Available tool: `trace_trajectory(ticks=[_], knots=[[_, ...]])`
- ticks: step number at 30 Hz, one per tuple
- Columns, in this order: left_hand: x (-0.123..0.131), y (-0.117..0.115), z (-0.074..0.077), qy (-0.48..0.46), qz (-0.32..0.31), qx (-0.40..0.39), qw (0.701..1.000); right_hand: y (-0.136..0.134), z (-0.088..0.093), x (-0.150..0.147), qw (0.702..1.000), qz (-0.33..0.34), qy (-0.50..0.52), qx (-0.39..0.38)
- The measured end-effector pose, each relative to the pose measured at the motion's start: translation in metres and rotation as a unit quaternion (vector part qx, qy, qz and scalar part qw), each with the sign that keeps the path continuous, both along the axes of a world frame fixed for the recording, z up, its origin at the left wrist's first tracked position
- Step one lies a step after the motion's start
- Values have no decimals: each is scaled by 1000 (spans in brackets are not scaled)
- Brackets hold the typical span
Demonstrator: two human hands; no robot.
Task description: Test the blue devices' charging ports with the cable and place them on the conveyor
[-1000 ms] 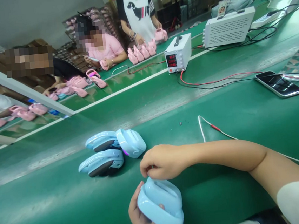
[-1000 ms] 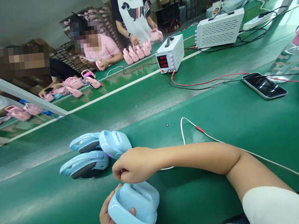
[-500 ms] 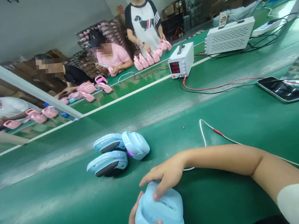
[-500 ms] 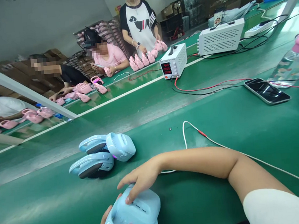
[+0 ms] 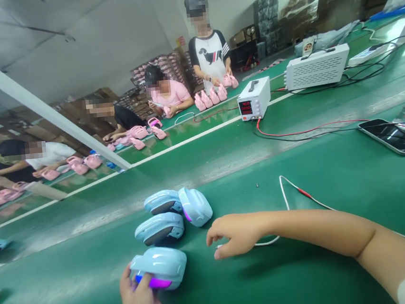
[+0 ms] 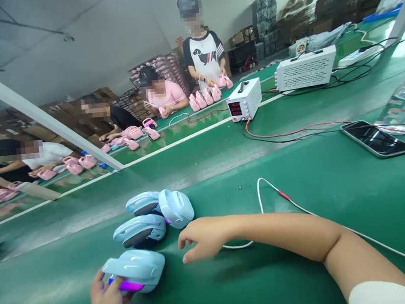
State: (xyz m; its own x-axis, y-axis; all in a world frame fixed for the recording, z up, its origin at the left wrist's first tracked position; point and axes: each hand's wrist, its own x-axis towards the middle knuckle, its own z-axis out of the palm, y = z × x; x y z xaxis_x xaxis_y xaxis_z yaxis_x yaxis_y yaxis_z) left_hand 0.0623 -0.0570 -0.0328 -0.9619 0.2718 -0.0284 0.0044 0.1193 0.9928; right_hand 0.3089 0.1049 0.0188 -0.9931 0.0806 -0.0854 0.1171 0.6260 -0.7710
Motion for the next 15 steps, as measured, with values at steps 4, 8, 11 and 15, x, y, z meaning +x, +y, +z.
trace_trajectory(ticks=[4, 8, 11, 15], knots=[[-20, -1, -2, -41, -14, -24, 999, 2, 0, 0, 998, -44, 47, 2], [-26, -4, -9, -78, -20, -16, 997, 6, 6, 1, 988, -118, 104, 2], [-26, -2, -18, -82, -18, 9, 996, 4, 21, -7, 981, -138, 133, -1], [-22, -1, -30, -58, -13, 38, 998, -7, 38, -52, 990, -74, 119, 25]])
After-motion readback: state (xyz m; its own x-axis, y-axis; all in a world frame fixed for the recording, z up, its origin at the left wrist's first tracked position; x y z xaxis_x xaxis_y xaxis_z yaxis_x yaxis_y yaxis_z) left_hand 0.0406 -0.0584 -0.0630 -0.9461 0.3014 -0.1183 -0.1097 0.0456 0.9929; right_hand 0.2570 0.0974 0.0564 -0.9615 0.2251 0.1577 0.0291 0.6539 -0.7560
